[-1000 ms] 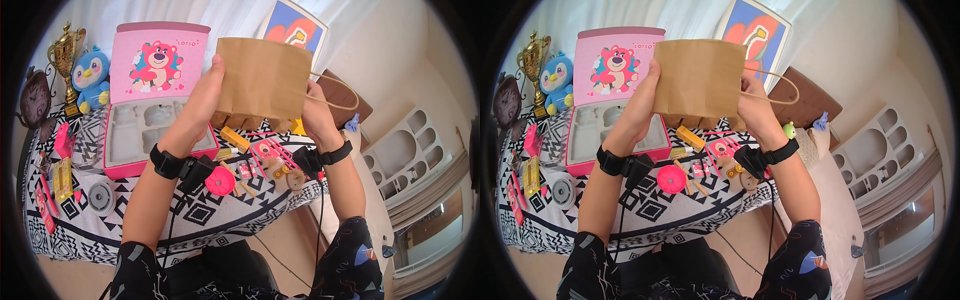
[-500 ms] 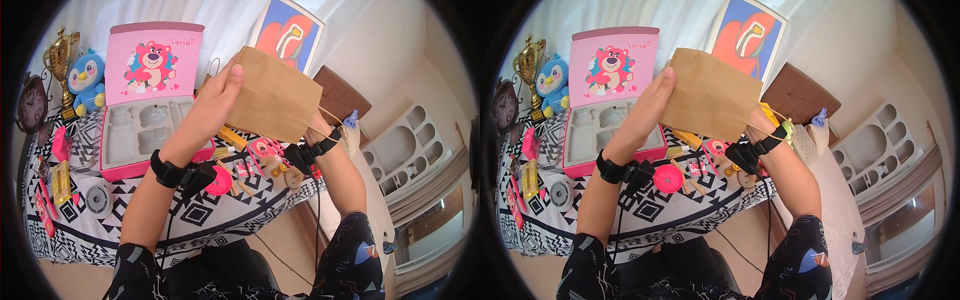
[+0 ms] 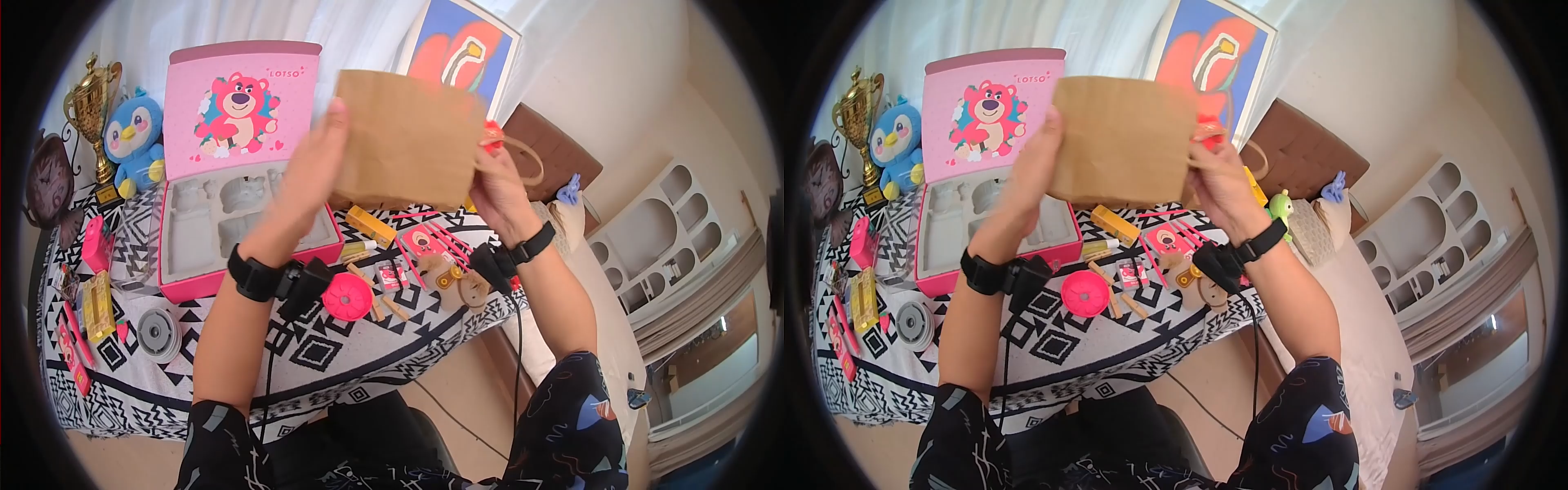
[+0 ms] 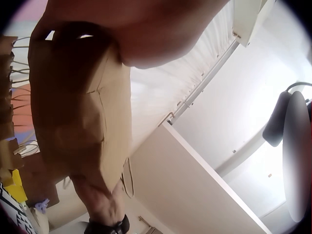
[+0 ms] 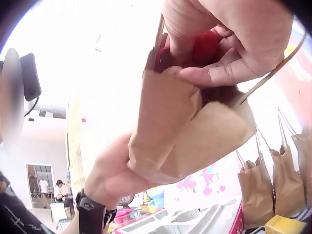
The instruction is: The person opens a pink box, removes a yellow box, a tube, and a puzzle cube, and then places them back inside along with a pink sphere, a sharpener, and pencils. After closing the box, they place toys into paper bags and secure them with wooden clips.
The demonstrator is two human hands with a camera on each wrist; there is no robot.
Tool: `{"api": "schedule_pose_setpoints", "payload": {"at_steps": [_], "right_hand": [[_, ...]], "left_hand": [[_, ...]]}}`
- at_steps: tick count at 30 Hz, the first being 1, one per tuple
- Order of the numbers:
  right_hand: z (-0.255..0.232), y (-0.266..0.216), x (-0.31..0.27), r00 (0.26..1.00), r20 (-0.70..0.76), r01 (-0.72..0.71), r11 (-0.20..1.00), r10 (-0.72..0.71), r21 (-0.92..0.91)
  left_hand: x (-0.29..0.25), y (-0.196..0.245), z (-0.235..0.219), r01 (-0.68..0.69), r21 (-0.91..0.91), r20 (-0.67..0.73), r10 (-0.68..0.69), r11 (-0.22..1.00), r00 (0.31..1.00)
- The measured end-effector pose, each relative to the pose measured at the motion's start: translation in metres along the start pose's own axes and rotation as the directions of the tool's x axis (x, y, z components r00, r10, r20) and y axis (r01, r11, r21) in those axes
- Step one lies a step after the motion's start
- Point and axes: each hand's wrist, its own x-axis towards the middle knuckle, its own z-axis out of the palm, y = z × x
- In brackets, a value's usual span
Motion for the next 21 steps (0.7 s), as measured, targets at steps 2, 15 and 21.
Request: {"api": "schedule_pose_setpoints", "payload": {"at_steps": [2, 15, 21], "right_hand": [[-0.023, -0.004, 0.002, 0.98, -0.191, 0.072, 0.994, -0.055, 0.086], [-0.217, 0.025, -0.022, 0.813, -0.57, -0.392, 0.833, 0.115, -0.39], [-0.272, 0.068, -0.052, 0.733, -0.614, -0.536, 0.805, 0.294, -0.254]], "left_hand": [[0.009, 0.0, -0.015, 0.01, -0.021, -0.236, -0.015, 1.0, 0.972], [0.013, 0.01, -0.039, 0.03, -0.211, -0.31, -0.096, 0.977, 0.946], [0.019, 0.0, -0.043, -0.02, -0.146, -0.296, -0.024, 0.989, 0.955]]}}
